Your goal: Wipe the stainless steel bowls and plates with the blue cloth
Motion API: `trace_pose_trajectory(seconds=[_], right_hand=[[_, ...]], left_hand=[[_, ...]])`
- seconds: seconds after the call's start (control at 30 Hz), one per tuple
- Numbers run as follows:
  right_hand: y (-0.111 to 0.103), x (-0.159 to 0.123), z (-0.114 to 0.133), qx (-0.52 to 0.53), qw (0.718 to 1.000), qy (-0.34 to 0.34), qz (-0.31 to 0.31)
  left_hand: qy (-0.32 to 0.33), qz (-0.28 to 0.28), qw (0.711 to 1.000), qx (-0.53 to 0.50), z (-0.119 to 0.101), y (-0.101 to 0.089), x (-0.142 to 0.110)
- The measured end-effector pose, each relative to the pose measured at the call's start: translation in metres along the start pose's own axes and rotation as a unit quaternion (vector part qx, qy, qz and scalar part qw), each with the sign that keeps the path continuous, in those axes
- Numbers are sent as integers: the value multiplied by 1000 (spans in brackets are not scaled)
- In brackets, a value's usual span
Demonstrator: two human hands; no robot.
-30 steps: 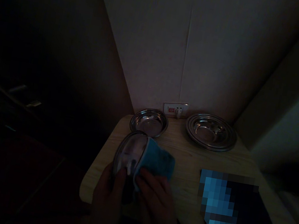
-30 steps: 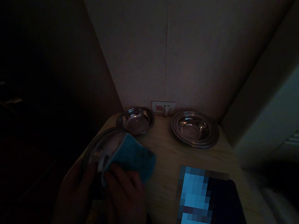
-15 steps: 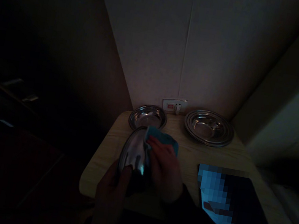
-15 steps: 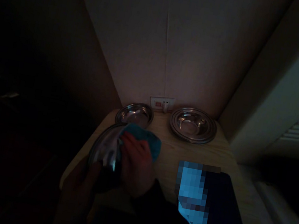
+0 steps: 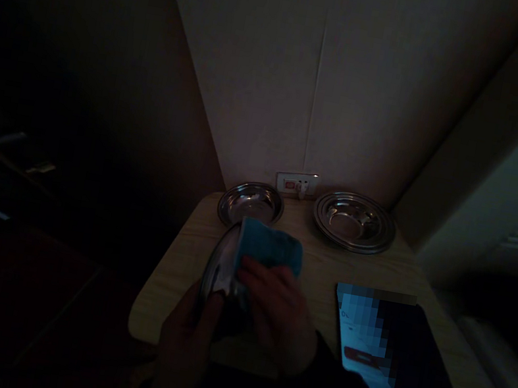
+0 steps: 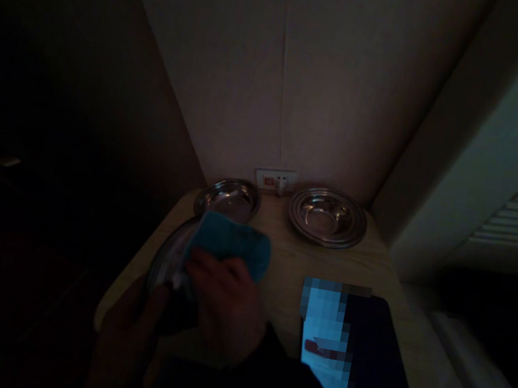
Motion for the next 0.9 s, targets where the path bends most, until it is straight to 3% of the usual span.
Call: trace_pose_trajectory(seconds=[0.1, 0.23, 0.4, 0.5, 0.9], right_hand=[[-9, 7, -2, -23, 999, 24, -11], [-11, 16, 6, -12, 999, -12, 47], [-19, 25, 3, -28, 997, 9, 68], [-20, 29, 5, -18, 994, -21, 108], [-24, 32, 3, -28, 994, -7, 109]], left_hand=[[-2, 1, 1000, 8, 3, 0, -1], [-11, 13, 999, 37, 9, 3, -2], [4, 1, 1000, 29, 11, 3, -4], [3, 23, 999, 41, 10, 5, -7], [-9, 28, 999, 33, 7, 5, -6]])
Point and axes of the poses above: each hand's wrist, its own x-axis towards the middle knuckle, its own y-axis out of the palm, z = x × y, the point moved 5 cm from there along x, towards the middle knuckle, and after that the axes turned 15 degrees about -y, right-handed, at the moved point
